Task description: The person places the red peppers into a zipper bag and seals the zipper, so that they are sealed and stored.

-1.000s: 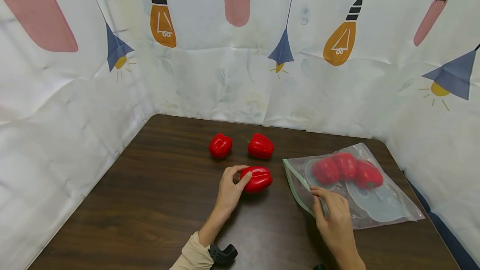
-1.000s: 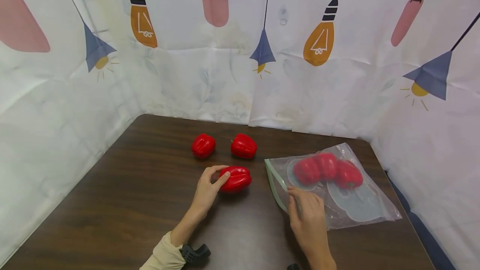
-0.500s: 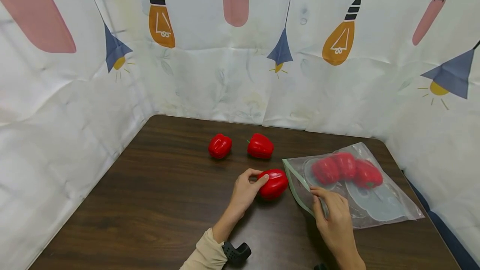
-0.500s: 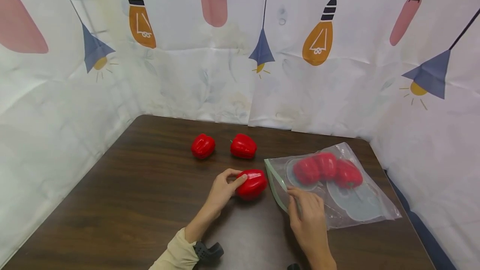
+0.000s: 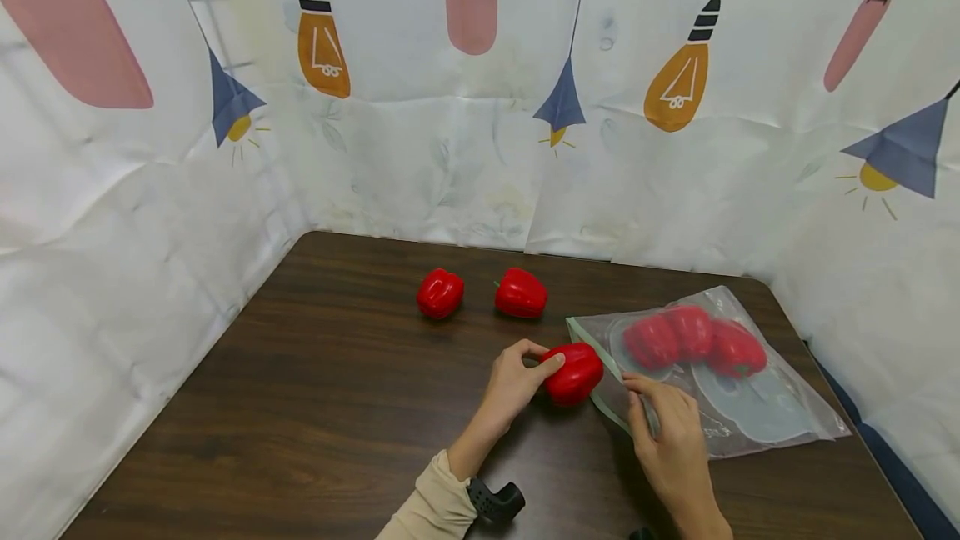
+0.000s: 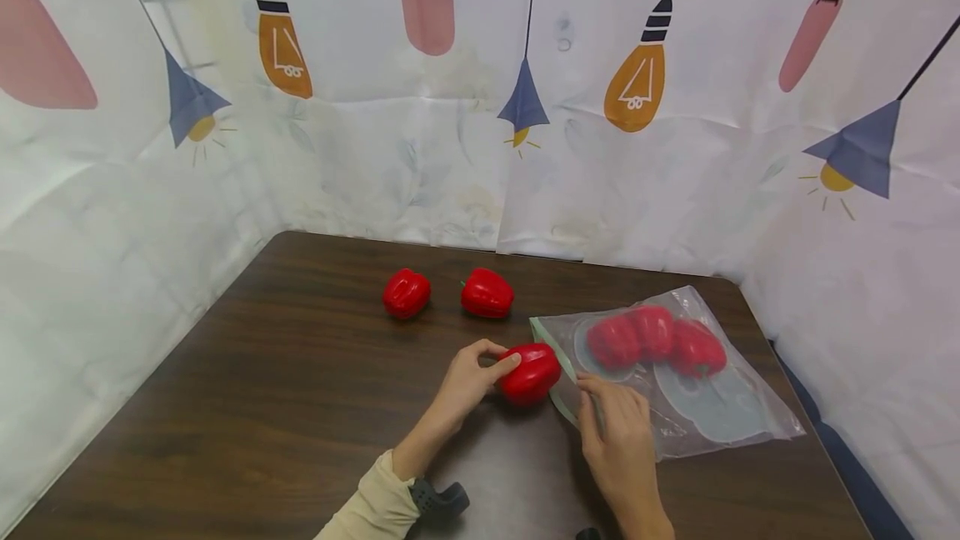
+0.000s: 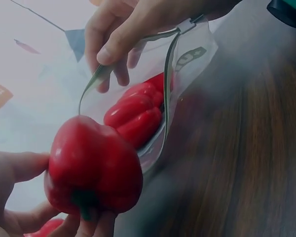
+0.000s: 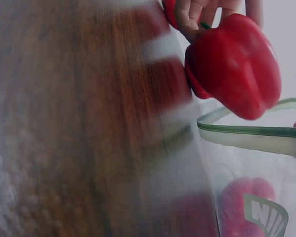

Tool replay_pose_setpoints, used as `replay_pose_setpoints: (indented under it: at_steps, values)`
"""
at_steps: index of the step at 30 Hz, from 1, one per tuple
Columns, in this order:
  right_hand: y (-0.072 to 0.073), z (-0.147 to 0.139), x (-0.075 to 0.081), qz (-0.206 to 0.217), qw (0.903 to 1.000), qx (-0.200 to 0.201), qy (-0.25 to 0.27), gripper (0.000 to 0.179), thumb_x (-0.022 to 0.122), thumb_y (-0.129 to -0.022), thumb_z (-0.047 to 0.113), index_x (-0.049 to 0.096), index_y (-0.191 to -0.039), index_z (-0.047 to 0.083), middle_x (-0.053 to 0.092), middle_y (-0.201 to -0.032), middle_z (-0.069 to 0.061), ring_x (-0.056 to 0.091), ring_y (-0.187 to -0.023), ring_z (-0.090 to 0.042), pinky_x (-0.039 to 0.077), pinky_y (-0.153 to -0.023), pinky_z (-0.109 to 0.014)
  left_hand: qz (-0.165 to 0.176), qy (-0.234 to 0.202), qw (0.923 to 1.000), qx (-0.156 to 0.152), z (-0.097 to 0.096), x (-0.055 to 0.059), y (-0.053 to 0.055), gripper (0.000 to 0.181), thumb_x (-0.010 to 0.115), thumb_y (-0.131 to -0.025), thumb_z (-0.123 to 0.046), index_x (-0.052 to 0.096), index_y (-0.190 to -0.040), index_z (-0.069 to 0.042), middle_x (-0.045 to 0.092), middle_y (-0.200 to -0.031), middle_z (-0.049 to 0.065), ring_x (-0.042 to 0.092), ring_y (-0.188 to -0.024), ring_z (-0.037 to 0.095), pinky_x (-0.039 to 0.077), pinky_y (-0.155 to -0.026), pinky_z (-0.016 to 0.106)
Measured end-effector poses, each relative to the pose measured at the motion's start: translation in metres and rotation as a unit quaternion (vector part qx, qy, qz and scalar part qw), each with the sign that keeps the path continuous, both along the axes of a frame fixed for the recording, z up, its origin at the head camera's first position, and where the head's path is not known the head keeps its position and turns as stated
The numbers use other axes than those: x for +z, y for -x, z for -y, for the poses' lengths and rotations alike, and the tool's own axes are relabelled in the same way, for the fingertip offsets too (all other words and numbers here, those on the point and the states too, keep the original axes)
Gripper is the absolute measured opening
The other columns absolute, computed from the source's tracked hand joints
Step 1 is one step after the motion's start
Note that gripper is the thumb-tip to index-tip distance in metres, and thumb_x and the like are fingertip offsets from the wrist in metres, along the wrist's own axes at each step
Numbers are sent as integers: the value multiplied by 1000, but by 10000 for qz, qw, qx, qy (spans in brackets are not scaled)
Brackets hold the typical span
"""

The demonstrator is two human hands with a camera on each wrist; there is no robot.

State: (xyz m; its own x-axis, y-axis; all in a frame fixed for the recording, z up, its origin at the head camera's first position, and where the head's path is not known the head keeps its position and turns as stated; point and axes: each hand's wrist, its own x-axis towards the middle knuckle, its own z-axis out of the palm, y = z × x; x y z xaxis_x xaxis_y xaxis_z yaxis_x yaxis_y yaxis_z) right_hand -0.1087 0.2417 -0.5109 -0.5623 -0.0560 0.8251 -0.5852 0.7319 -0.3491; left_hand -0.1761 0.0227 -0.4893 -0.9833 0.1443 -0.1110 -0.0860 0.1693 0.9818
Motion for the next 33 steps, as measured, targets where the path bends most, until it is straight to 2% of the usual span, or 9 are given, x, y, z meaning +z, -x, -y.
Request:
replay_pose_setpoints:
  at_steps: [7, 12, 15, 18, 25, 29, 33]
  values:
    - [0, 1, 1, -5, 10000, -11, 61, 22, 65, -92, 1, 75, -112, 0, 78, -107, -11, 67, -98, -25, 34, -106, -20, 193, -106, 9996, -177, -4, 0, -8, 32, 78, -92, -31, 72, -109, -4, 69, -102, 7, 60, -71, 17, 52, -64, 29]
    - [1, 1, 0, 30, 10000, -38, 33, 26, 68, -87, -3, 75, -112, 0, 78, -107, -10, 67, -98, -25, 34, -106, -20, 251, -462, 9984, -227, -14, 0, -11, 31, 78, -93, -27, 69, -108, -1, 71, -102, 9, 67, -71, 14, 62, -69, 34]
    - [0, 1, -1, 48, 10000, -55, 5, 26, 67, -88, -2, 75, -113, 1, 78, -107, -9, 67, -98, -24, 34, -106, -21, 297, -719, 9968, -170, -22, 0, -10, 30, 77, -94, -23, 67, -110, 1, 72, -106, 12, 71, -68, 15, 65, -70, 39]
    - [-1, 1, 0, 51, 10000, -53, 0, 26, 67, -88, -2, 74, -113, 0, 78, -107, -9, 66, -98, -23, 34, -106, -22, 298, -783, 9965, -77, -29, -2, -10, 31, 77, -94, -24, 67, -109, 1, 72, -107, 12, 71, -66, 14, 65, -67, 36]
    - [-1, 2, -1, 92, 9999, -40, -16, 31, 70, -84, -6, 74, -114, 1, 78, -109, -9, 66, -98, -24, 33, -106, -21, 363, -1087, 9929, 333, -45, -9, -7, 31, 77, -94, -27, 67, -105, 1, 72, -95, 10, 69, -61, 14, 64, -65, 36]
    - [-1, 2, -1, 105, 9999, -44, -36, 26, 68, -88, -2, 74, -114, 1, 78, -109, -9, 66, -99, -25, 33, -107, -21, 461, -1432, 9874, 501, -54, -10, -7, 30, 77, -95, -24, 65, -105, 2, 73, -91, 12, 67, -62, 11, 64, -65, 36]
    - [-1, 2, 0, 104, 9999, -65, -73, 22, 66, -93, 4, 74, -114, 0, 78, -109, -9, 66, -98, -25, 33, -107, -21, 535, -1918, 9784, 565, -63, -12, -8, 27, 75, -96, -19, 62, -105, 3, 74, -93, 16, 69, -64, 12, 65, -66, 36]
